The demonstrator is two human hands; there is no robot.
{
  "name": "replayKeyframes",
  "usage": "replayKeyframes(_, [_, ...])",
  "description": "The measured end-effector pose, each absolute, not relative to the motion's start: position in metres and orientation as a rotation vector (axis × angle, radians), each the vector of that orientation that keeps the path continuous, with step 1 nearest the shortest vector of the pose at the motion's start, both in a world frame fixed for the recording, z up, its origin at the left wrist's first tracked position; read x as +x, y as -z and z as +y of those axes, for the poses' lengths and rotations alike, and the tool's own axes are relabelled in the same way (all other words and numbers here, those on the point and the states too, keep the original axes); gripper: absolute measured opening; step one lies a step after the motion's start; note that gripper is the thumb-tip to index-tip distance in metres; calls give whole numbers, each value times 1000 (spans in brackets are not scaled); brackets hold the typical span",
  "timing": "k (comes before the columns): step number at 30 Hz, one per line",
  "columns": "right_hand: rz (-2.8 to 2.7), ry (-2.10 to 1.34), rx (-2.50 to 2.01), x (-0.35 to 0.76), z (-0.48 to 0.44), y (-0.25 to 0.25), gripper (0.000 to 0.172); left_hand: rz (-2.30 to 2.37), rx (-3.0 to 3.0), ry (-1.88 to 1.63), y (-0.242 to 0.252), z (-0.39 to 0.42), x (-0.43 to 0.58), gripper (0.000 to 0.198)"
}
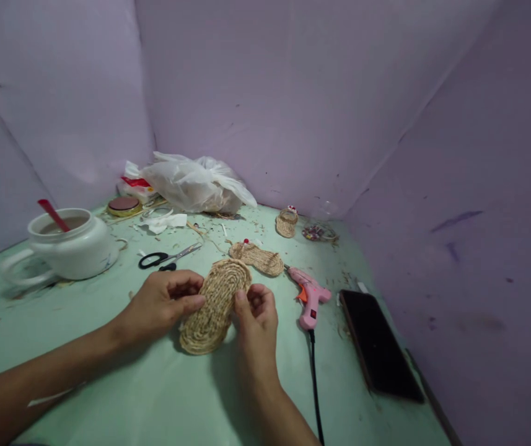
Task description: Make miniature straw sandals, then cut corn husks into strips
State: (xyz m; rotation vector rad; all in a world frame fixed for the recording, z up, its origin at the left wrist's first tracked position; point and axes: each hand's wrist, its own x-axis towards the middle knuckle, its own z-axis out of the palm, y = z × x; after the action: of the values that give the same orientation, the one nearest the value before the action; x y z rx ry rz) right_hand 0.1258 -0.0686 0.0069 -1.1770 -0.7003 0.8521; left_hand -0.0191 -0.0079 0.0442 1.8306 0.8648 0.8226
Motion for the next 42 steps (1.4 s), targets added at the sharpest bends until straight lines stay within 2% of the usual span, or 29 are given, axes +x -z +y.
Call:
replayKeyframes(4, [-902,-605,-1223,140,-68,-14,35,945,2164,-778,-53,1,-34,15])
replayKeyframes(9, [-1147,-665,-1260,145,-66,-16,28,901,2398,-821,-52,0,-35,18])
replayKeyframes(15, [-1261,-450,-1304,146,-66,-15,22,923,2663,-881,-51,-7,-28,21])
replayKeyframes(21, [-1419,-372,-1253,144,-67,-13,22,897,2803,-833,-47,-11,-22,24])
replayKeyframes(34, [-1293,-522,-1305,145,-66,-12,12,799,2569,-977,-33,-8,-10,23])
replayKeyframes(40, [-1174,-781,-1277,146,-65,-18,9,792,2618,-948,-34,-12,-11,23])
replayKeyframes(42, [-1060,-942,-1237,149,-64,-22,16,816,2595,-924,-36,-11,-11,22])
